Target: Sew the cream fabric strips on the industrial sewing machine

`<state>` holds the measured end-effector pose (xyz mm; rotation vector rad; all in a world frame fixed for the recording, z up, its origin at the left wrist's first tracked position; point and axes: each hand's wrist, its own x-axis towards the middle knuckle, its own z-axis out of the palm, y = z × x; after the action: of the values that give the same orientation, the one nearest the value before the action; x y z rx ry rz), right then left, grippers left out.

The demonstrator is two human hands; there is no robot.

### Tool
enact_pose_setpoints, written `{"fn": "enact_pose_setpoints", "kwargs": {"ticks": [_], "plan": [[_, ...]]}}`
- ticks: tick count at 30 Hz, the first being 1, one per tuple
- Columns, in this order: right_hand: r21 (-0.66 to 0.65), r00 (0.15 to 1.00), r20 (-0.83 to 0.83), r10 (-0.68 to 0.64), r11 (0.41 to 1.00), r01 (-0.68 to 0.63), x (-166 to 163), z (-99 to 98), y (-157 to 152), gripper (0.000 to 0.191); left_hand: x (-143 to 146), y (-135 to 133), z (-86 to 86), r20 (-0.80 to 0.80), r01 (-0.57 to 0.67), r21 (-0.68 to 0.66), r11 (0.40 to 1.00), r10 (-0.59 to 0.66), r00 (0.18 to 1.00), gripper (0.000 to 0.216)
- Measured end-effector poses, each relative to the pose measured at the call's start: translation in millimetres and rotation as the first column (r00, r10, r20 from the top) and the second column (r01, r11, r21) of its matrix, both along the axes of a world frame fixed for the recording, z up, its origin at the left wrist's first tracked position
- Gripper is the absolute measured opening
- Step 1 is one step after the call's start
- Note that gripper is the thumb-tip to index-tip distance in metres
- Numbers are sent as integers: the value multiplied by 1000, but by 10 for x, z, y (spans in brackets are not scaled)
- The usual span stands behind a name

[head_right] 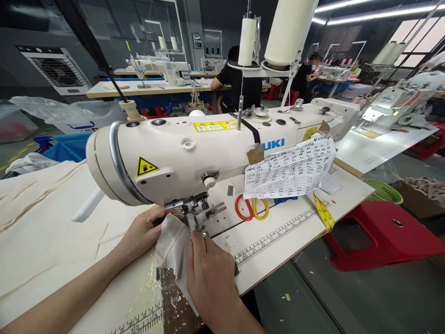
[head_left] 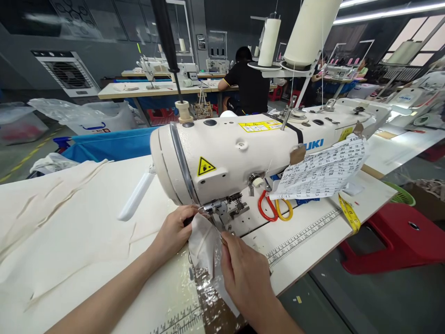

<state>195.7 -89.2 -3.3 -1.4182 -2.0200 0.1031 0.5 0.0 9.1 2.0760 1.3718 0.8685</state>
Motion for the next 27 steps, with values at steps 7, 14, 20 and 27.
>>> {"fn": "enact_pose_setpoints", "kwargs": {"ticks": [7,14,20,27], "plan": [[-21,1000,-7,-1,1000,1,-2,-9,-4,30,16,-1,5,7,-10,45,999,9,1000,34],[-45,1000,-15,2,999,-3,-11,-2,-9,30,33,-4,27,3,-13,41,999,12,1000,35],[-67,1000,-16,0,998,-1,8,10,-7,30,25,-10,35,16,-8,18,1000,7,1000,34],[-77,999,41,-18,997,21,-21,25,-1,29,31,-11,34,-1,-27,-10,1000,27,1000,33]]}}
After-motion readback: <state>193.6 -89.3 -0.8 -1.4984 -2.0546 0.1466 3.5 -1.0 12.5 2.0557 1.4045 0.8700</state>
